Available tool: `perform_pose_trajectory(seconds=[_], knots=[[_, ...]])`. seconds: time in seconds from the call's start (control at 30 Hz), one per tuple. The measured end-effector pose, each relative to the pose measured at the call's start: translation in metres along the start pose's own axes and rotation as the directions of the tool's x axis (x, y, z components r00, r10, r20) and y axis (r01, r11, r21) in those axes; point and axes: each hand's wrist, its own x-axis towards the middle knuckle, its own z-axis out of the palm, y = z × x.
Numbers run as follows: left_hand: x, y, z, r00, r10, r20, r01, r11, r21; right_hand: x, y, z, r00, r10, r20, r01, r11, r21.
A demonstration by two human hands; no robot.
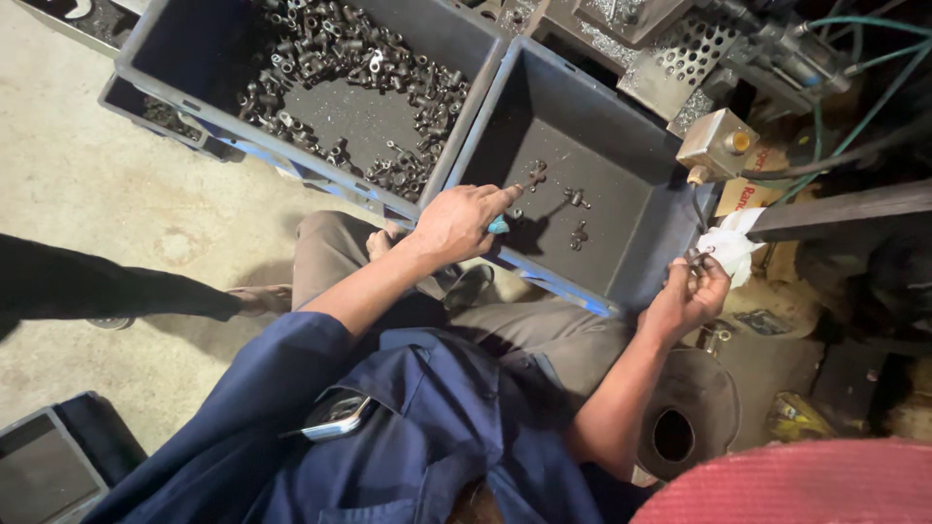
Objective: The person sits on the floor and uses a screwdriver to pick up small metal parts from a bin, then places them into a second bin. The person repeats this action continuously, moving parts one by one between the two bins.
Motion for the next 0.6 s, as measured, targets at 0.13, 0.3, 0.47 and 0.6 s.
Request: perform_pose_trajectory(seconds=[0.13,0.3,0.47,0.6], knots=[[-0.003,-0.001,0.000,1.000,0.000,-0.025,-0.001,1.000,-0.025,-0.005,-0.010,-0.004,0.996,0.076,-0.046,-0.074,0.996,0.046],[0.009,-0.004,-0.008,0.979,-0.006,-0.201,-0.035,0.979,-0.201,-0.018,-0.018,-0.004,0.996,0.048,-0.079,-0.044,0.998,0.044],[0.066,-0.004,-0.034,0.973,0.054,-0.224,-0.094,0.981,-0.170,-0.018,-0.020,-0.007,0.998,0.060,-0.011,-0.059,0.998,0.035],[0.137,0.002,-0.058,0.844,0.340,-0.416,-0.340,0.937,0.077,-0.012,-0.019,-0.007,0.996,0.080,-0.028,-0.080,0.997,0.000]])
